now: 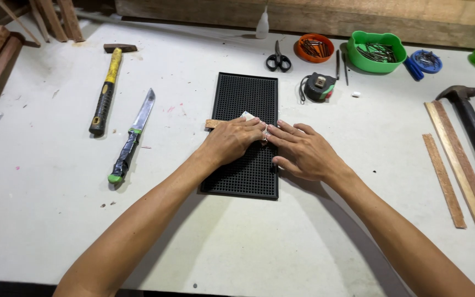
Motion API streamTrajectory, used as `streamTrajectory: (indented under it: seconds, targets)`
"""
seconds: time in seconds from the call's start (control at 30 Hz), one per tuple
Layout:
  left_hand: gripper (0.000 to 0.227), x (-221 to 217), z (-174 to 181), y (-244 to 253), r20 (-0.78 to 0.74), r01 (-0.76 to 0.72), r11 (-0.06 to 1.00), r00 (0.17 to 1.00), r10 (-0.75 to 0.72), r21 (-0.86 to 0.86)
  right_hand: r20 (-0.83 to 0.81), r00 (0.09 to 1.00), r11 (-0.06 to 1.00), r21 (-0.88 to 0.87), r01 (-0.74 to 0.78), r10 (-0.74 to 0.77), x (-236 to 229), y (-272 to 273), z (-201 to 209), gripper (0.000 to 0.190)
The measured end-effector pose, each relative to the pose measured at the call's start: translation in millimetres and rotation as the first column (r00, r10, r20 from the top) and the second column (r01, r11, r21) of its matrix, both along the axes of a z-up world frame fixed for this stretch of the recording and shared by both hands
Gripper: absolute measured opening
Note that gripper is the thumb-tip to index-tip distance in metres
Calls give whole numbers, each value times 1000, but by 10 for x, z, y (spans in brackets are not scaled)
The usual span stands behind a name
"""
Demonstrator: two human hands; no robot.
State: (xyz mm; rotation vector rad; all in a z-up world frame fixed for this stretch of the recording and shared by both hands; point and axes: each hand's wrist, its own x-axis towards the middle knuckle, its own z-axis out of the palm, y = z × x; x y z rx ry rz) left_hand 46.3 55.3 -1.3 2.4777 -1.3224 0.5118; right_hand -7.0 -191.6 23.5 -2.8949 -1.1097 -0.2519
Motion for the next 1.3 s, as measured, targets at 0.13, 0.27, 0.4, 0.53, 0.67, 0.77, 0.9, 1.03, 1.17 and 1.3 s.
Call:
streamTrajectory:
  seconds: [0.13,0.27,0.4,0.53,0.67,0.77,0.9,1.03,1.17,1.3]
  targets:
    - [22,-95,101,382,-97,-109,994,989,108,1,-13,998,999,2,-54,54,131,369,-5,62]
    - [22,-158,179,752,-84,-162,985,984,157,-62,-68,994,995,44,-88,90,265,723,-1,62]
    - [21,-133,128,974,-84,-212,974,975,206,-77,-39,986,986,48,-163,165,385,944,-22,60]
    - [20,-153,181,954,-88,-216,975,974,211,-56,-56,984,986,37,-165,167,373,945,13,60]
    - [20,-163,163,720,-114,-206,978,973,201,-40,-59,994,995,14,-95,95,287,734,-8,60]
    - [22,-179,135,456,-76,-171,985,983,169,-21,-21,998,998,-8,-64,64,187,467,-32,60]
    - [23,-137,-8,124,15,-108,994,994,108,-25,35,998,998,26,-49,48,66,199,-37,54]
    - [20,-246,142,135,172,-128,987,975,143,-92,-9,1000,980,198,7,-5,-3,176,41,47]
    - [13,-462,285,408,200,-361,932,914,352,13,95,989,964,252,89,-116,54,305,64,38]
    - [11,-462,-8,735,207,-505,859,852,480,83,-46,963,948,167,269,-265,150,494,163,28]
